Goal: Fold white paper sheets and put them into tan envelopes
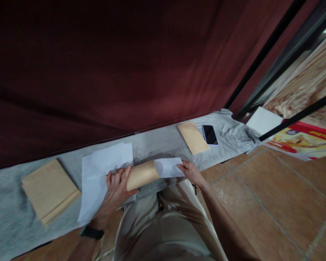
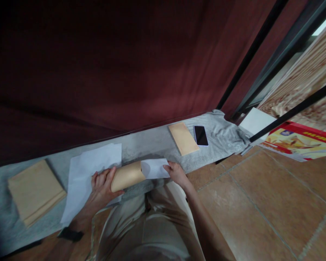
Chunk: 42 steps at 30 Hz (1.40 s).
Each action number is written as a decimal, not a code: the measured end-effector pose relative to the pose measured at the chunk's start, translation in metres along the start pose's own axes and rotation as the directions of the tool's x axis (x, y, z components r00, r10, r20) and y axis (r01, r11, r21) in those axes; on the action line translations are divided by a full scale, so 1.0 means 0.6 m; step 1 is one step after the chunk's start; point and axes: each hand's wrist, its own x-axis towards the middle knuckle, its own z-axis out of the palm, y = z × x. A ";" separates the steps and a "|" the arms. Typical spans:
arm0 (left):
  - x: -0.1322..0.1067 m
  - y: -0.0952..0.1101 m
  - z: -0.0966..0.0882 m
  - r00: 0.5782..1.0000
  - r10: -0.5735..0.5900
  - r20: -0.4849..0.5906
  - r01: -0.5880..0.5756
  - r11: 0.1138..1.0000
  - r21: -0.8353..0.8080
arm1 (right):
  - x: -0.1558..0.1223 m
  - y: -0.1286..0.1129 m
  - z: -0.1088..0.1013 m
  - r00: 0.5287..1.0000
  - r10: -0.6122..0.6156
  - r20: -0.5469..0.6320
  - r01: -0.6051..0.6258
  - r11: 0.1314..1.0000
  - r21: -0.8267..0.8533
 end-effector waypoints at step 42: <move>0.057 0.061 -0.004 0.986 0.105 0.126 -0.085 0.985 -0.153 | 0.021 -0.007 0.164 0.981 0.118 -0.152 -0.087 0.977 0.195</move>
